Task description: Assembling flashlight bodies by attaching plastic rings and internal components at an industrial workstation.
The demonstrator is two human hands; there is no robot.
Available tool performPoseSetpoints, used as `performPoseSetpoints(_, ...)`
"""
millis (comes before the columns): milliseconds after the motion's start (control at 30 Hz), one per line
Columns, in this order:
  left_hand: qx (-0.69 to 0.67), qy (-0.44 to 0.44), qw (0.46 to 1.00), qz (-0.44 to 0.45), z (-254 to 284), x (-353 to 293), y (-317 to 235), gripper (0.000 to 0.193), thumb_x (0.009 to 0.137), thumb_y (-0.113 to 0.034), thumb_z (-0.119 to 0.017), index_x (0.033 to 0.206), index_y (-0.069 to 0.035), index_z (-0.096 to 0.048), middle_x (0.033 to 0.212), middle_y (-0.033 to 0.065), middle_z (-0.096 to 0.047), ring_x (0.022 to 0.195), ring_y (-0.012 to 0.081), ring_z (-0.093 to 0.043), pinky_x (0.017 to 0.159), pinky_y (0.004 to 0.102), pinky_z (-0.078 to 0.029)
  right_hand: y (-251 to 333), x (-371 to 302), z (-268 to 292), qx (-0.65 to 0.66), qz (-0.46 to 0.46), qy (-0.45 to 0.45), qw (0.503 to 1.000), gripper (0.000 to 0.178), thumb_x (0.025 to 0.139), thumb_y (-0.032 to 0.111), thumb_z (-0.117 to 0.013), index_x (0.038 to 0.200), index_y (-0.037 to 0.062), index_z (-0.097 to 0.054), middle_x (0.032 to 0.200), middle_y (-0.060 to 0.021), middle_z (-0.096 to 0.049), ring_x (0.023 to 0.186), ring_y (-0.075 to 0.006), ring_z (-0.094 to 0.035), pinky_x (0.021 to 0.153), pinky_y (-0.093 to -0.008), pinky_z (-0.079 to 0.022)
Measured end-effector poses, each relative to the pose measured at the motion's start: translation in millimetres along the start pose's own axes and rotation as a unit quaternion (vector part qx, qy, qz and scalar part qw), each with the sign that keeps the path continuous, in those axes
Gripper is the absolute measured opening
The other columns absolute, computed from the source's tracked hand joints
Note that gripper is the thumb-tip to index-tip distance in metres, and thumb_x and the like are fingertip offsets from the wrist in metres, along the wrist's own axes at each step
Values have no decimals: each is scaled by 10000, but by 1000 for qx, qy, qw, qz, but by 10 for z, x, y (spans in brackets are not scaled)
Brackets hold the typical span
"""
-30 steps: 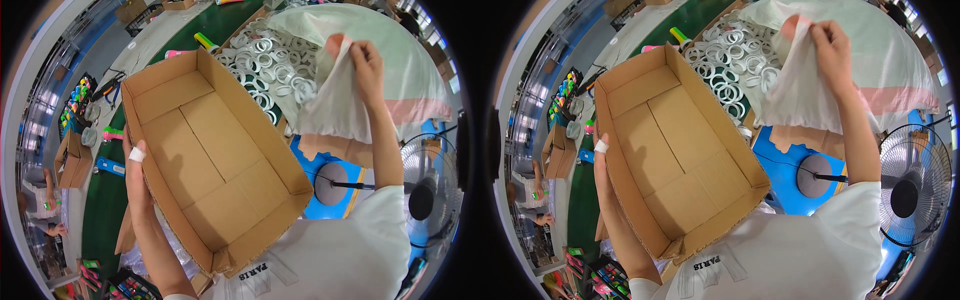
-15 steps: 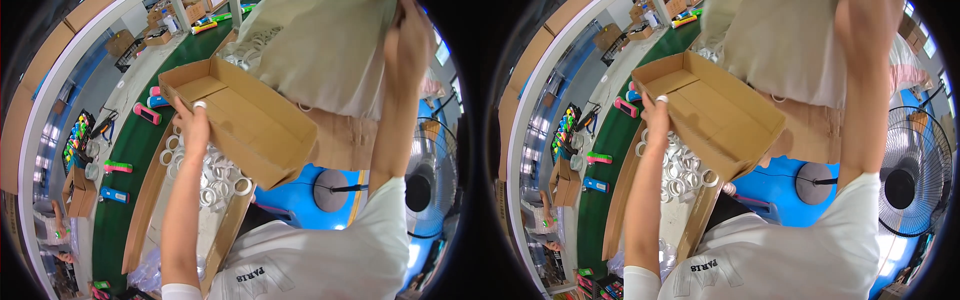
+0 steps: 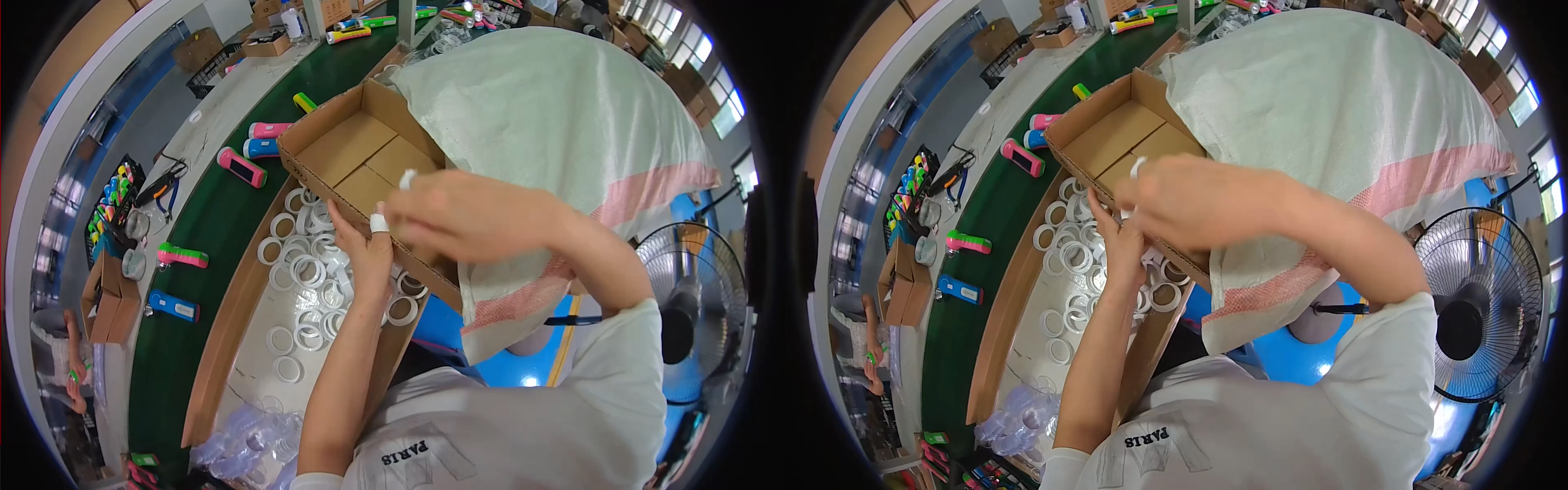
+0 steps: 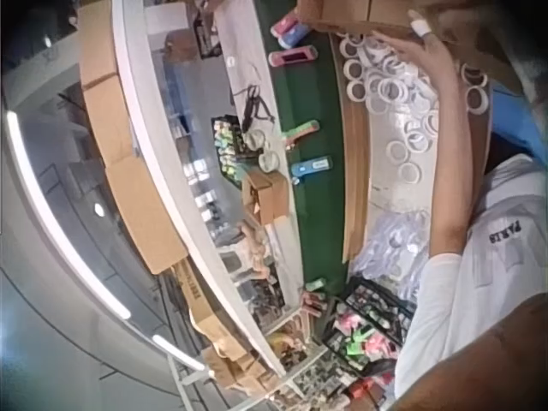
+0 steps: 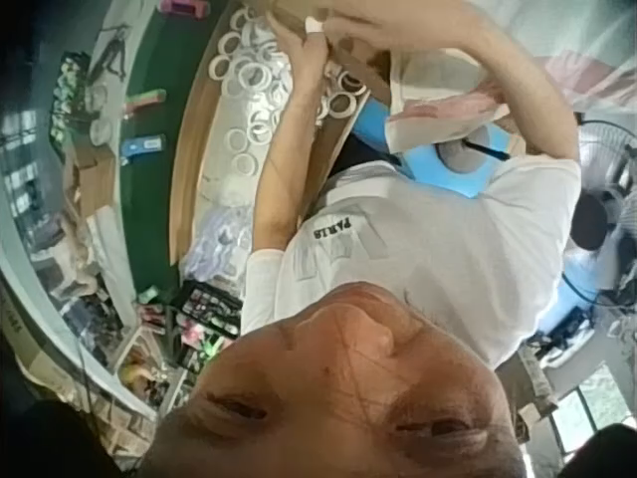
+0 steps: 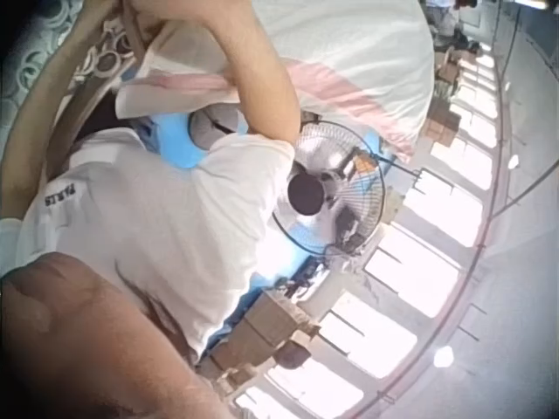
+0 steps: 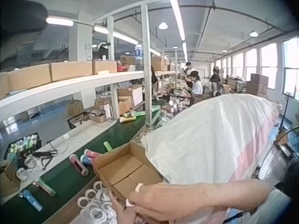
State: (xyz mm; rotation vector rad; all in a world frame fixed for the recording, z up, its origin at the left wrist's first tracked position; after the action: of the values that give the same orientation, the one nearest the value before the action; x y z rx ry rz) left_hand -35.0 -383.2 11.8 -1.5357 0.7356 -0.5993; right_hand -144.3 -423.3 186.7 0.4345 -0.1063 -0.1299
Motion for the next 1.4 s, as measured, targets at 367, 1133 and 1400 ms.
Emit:
performPoseSetpoints(367,385,71,810,-437,-7,-231,-779,741,697,-71,-721,1373,-128,-424,1333,247,-336,1233,400,-354,1038,491,-284,-2360,-86,557,-265,-408,-99,868,276,807,102,-490,1052,-25,-484,943,-284,-646,911,-424,-634,792,-507,-494)
performPoseSetpoints(1133,455,516,675,-267,-809,106,-329,208,802,-90,-603,1006,-75,-643,1015,109,-617,953,285,-607,796,398,-499,-4354,-1512,44,42,-547,-268,792,551,890,308,-570,1392,119,-441,1435,-97,-429,1260,-251,-444,1077,-352,-350)
performPoseSetpoints(1400,472,349,753,-297,-1692,1642,-870,215,880,-153,-536,969,12,-642,980,222,-647,932,383,-618,803,469,-483,-4384,-1903,26,459,-443,-520,568,603,860,309,-666,1385,106,-451,1422,-61,-439,1237,-188,-453,1016,-306,-419)
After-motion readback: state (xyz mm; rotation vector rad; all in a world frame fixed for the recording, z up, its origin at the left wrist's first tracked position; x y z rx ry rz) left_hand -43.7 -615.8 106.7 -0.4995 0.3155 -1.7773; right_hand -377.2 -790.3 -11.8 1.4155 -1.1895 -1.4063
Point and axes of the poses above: each hand's wrist, its own x-axis towards the middle knuckle, its own z-axis out of the back of the hand, y = z × x, the point moved 5 cm from there along x, towards the middle knuckle
